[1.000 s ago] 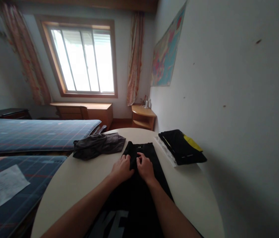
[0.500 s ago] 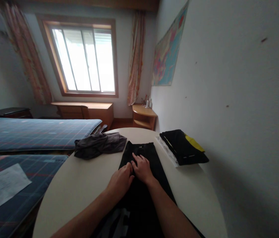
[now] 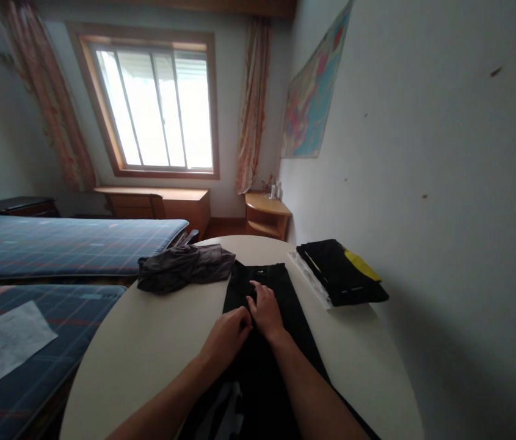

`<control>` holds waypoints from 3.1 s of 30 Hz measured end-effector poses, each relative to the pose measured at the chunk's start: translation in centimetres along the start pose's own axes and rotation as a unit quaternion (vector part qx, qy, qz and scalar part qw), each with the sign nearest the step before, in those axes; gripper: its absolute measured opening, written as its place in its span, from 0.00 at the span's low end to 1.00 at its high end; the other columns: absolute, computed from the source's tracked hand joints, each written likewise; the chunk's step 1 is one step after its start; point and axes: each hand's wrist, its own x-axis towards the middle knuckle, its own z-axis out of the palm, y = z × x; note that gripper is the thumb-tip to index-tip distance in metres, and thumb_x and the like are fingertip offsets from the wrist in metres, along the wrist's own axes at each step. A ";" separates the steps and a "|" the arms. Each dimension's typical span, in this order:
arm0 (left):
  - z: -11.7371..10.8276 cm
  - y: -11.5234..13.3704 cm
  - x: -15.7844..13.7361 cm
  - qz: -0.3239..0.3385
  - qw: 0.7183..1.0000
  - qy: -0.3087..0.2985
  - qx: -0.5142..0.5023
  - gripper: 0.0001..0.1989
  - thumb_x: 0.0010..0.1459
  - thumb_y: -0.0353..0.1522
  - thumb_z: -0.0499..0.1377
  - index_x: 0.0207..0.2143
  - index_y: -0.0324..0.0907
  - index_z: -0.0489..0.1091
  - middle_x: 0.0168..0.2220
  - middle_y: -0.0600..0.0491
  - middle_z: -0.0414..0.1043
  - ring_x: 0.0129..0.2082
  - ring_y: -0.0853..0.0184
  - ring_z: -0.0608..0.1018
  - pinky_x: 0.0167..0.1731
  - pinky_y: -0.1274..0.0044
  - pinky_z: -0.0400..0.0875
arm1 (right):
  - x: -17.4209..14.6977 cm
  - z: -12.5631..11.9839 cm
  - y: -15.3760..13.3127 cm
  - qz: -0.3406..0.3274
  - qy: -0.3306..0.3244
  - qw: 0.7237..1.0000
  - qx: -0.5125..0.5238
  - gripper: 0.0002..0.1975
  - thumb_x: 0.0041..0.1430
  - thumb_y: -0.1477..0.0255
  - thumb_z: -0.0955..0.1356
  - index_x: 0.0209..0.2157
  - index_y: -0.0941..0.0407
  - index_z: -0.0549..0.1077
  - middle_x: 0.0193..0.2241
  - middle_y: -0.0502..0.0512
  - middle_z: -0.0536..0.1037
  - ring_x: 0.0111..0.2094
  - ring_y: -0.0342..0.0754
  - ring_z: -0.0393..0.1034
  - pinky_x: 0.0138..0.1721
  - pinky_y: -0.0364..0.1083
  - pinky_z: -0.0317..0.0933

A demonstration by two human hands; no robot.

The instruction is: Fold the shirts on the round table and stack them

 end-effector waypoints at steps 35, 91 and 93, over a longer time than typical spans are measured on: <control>-0.2 -1.7 -1.7 0.025 0.998 -0.019 0.052 0.28 0.54 0.38 0.61 0.56 0.40 0.66 0.64 0.42 0.61 0.64 0.53 0.63 0.65 0.63 0.56 | 10.7 1.6 4.8 -0.046 -0.056 0.989 -0.132 0.22 0.68 0.66 0.59 0.60 0.55 0.69 0.60 0.57 0.69 0.62 0.50 0.59 0.62 0.50 0.50; -3.7 -0.5 -3.0 0.001 0.991 -0.090 0.100 0.13 0.53 0.39 0.64 0.39 0.47 0.67 0.33 0.58 0.76 0.32 0.64 0.77 0.30 0.77 0.61 | -4.6 -7.2 1.9 -0.090 -0.284 0.955 0.000 0.33 0.58 0.56 0.69 0.63 0.50 0.64 0.68 0.57 0.56 0.70 0.58 0.41 0.68 0.61 0.35; -3.6 -0.4 -3.3 0.003 0.986 -0.116 0.121 0.14 0.51 0.35 0.64 0.40 0.47 0.67 0.33 0.58 0.76 0.33 0.64 0.76 0.29 0.77 0.61 | -4.8 -7.2 2.0 -0.084 -0.270 0.959 -0.007 0.32 0.59 0.57 0.69 0.63 0.51 0.66 0.68 0.58 0.57 0.70 0.59 0.43 0.68 0.60 0.38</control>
